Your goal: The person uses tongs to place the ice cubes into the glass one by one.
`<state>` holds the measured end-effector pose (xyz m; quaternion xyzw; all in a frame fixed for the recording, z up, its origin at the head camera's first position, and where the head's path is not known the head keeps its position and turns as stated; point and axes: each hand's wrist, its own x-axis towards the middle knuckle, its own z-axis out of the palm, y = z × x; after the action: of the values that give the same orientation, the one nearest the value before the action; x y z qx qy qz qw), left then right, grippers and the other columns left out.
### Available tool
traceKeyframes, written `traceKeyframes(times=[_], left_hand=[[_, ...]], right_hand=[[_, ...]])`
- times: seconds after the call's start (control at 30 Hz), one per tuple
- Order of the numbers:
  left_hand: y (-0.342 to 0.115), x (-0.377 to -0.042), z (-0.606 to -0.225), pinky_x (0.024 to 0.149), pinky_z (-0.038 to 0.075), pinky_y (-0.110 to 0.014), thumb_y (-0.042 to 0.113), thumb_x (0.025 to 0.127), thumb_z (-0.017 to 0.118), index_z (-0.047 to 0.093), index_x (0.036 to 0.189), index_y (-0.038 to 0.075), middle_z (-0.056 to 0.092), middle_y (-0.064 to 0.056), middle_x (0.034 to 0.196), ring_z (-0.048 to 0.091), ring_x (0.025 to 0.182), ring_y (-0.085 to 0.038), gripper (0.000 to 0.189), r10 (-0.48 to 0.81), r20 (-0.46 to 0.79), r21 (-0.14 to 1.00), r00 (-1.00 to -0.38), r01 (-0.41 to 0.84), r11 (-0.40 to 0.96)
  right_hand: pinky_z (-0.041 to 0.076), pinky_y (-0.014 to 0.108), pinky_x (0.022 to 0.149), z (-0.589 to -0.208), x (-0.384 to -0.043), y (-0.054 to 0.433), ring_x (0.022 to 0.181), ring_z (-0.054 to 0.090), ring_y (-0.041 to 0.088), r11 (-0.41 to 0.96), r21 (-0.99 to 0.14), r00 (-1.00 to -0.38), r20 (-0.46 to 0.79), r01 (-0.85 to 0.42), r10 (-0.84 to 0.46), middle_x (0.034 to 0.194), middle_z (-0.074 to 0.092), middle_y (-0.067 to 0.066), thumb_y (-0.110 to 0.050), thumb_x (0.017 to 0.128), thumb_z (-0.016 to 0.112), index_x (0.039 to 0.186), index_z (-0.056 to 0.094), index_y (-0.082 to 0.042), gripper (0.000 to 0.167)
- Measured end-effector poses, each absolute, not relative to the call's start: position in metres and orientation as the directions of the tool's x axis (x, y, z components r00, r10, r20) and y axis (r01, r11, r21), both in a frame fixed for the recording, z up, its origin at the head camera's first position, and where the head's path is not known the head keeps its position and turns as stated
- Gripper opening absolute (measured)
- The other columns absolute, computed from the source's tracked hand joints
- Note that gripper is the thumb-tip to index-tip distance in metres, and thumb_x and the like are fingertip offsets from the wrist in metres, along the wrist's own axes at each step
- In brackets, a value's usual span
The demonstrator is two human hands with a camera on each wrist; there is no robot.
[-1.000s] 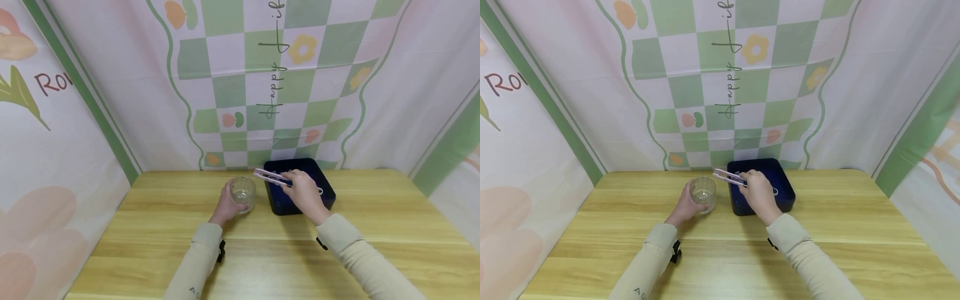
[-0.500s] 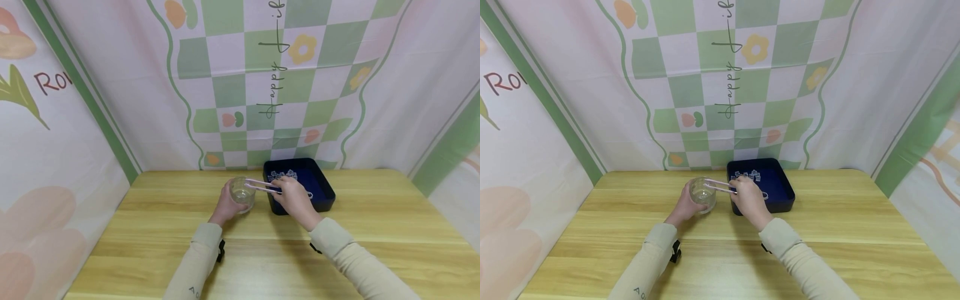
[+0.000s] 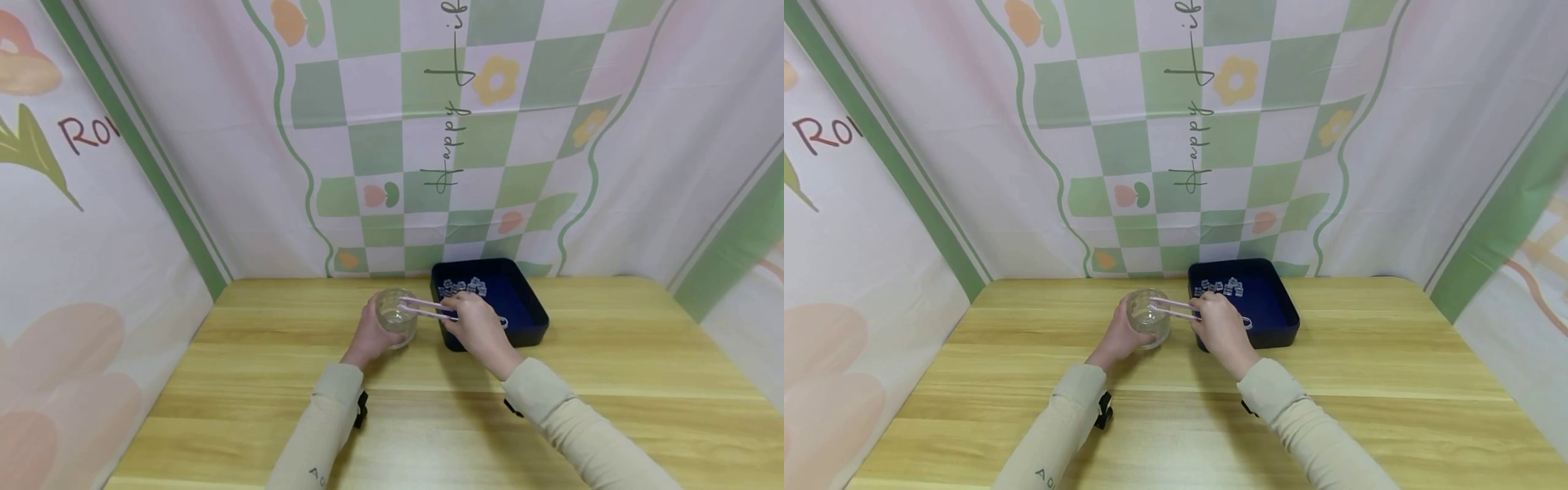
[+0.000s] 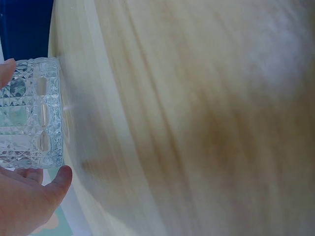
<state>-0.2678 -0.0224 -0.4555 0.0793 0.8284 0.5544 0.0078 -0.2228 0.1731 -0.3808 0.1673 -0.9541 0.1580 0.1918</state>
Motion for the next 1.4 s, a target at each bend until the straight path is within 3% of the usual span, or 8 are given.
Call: traceKeyframes(times=[0.83, 1.13, 1.4], left_hand=[[-0.023, -0.268, -0.457, 0.112, 0.035, -0.057, -0.001, 0.061, 0.082, 0.028, 0.146, 0.007, 0.040, -0.020, 0.143, 0.043, 0.130, -0.039, 0.101, 0.141, 0.058, 0.926, -0.988, 0.106, 0.363], [-0.023, -0.268, -0.458, 0.110, 0.037, -0.059, -0.001, 0.061, 0.082, 0.029, 0.144, 0.006, 0.042, -0.023, 0.139, 0.045, 0.128, -0.042, 0.100, 0.128, 0.060, 0.916, -0.990, 0.106, 0.388], [-0.022, -0.268, -0.455, 0.109, 0.038, -0.058, 0.001, 0.062, 0.083, 0.028, 0.145, 0.008, 0.041, -0.023, 0.140, 0.045, 0.128, -0.041, 0.100, 0.116, 0.049, 0.909, -0.992, 0.093, 0.407]], right_hand=[[0.059, 0.039, 0.072, -0.380, -0.223, 0.174, 0.084, 0.066, 0.027, 0.896, -0.239, -0.875, 0.411, -0.373, -0.255, 0.092, 0.069, 0.014, -0.011, 0.075, 0.079, 0.100, 0.073, -0.001, 0.028], [0.058, 0.046, 0.077, -0.371, -0.231, 0.189, 0.092, 0.066, 0.035, 0.903, -0.268, -0.882, 0.425, -0.335, -0.202, 0.099, 0.069, 0.020, -0.010, 0.076, 0.078, 0.102, 0.072, 0.001, 0.029], [0.055, 0.049, 0.074, -0.361, -0.240, 0.209, 0.087, 0.064, 0.037, 0.919, -0.285, -0.896, 0.422, -0.273, -0.135, 0.099, 0.068, 0.024, -0.009, 0.077, 0.075, 0.105, 0.070, 0.005, 0.032]])
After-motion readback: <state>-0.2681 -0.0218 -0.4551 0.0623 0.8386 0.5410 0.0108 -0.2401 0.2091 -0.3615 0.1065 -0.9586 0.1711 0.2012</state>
